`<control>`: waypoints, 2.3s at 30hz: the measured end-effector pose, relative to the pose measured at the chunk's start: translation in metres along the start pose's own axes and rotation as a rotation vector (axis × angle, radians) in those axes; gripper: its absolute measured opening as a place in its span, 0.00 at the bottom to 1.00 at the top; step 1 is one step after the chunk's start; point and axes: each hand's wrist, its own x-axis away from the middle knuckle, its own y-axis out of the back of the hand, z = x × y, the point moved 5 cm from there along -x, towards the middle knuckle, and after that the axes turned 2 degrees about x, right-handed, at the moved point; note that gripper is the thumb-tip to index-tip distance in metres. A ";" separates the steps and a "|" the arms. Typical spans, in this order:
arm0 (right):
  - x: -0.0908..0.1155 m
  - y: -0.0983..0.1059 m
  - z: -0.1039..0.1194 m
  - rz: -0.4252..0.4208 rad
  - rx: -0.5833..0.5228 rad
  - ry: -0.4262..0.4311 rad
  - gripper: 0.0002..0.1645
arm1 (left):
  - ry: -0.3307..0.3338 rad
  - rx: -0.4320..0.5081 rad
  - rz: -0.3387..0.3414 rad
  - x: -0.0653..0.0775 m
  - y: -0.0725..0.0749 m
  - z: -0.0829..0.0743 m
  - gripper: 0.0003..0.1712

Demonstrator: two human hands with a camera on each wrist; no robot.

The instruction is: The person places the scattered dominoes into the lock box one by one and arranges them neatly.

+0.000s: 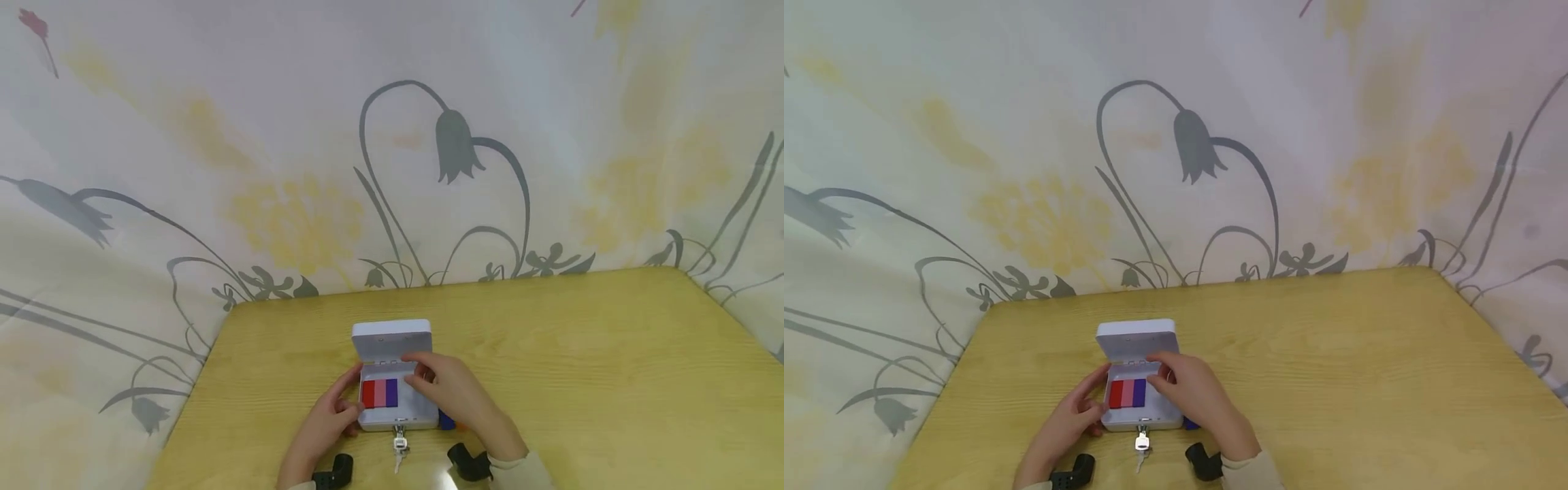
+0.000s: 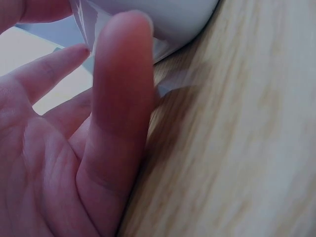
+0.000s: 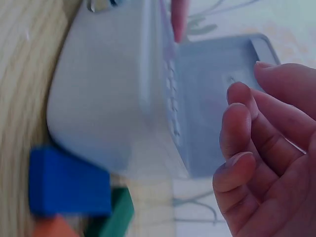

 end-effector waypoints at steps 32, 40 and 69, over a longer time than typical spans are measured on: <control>0.049 0.025 -0.052 -0.059 0.040 -0.203 0.21 | -0.025 0.018 -0.012 0.000 0.001 0.001 0.37; 0.054 0.025 -0.063 0.024 0.058 -0.262 0.26 | -0.028 0.023 -0.019 0.003 0.001 0.002 0.37; 0.053 0.010 -0.059 0.188 0.172 -0.322 0.43 | -0.007 0.022 -0.036 0.000 0.003 0.005 0.36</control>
